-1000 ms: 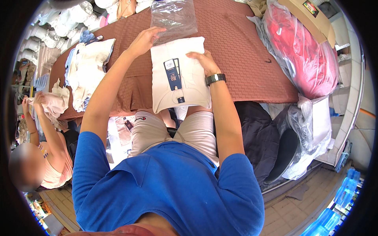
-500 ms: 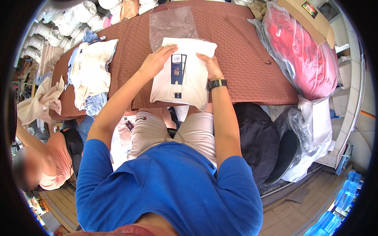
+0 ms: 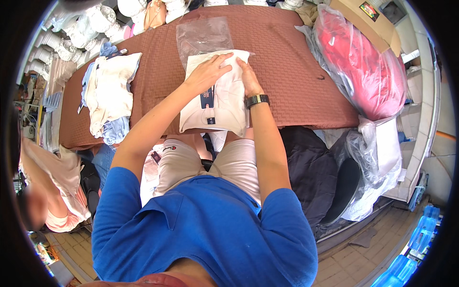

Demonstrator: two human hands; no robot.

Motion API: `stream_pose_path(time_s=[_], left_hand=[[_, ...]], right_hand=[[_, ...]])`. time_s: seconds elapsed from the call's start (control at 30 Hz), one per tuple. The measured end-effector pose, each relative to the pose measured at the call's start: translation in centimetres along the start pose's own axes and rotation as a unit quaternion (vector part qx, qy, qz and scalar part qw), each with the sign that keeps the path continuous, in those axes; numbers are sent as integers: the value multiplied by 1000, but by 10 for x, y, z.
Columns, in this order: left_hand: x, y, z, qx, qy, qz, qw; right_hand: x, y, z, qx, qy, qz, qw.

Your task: The person picks up a light-colored clothing item, spreads it out on the table, smooths it, folds it into a rectangle, and places it inside a clear plastic bag.

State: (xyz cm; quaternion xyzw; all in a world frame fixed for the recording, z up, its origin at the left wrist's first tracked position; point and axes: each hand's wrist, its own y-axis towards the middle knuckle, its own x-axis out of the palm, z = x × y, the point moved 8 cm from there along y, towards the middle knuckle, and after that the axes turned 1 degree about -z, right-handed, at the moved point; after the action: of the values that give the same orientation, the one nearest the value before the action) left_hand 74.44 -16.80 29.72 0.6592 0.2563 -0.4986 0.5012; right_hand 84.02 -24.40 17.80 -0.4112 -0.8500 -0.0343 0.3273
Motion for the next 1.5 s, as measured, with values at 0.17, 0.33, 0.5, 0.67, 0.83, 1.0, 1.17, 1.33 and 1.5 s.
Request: stream_pose_path(time_s=[0.17, 0.33, 0.5, 0.67, 0.83, 1.0, 1.17, 1.33, 1.5], left_hand=[[5, 11, 5, -19, 36, -13, 999], [16, 16, -1, -34, 118, -23, 992], [11, 23, -3, -33, 44, 30, 998], [18, 32, -7, -47, 32, -47, 997], [22, 34, -8, -45, 28, -26, 998], [29, 38, -7, -14, 7, -16, 1000], [22, 36, -1, 0, -9, -32, 999], [23, 28, -5, -8, 12, -62, 998], [23, 30, -6, -6, 25, -60, 998]], right_hand=[[5, -4, -11, -58, -81, 41, 994], [11, 0, -8, -37, -52, 23, 998], [5, 9, -5, 19, -18, 4, 1000], [5, 8, -13, -52, -145, 52, 987], [1, 15, -16, -100, -205, 56, 972], [21, 8, -13, -57, -124, 35, 990], [4, 12, -16, -102, -238, 69, 963], [1, 13, -12, -131, -238, 106, 956], [9, 10, -7, -150, -138, 50, 978]])
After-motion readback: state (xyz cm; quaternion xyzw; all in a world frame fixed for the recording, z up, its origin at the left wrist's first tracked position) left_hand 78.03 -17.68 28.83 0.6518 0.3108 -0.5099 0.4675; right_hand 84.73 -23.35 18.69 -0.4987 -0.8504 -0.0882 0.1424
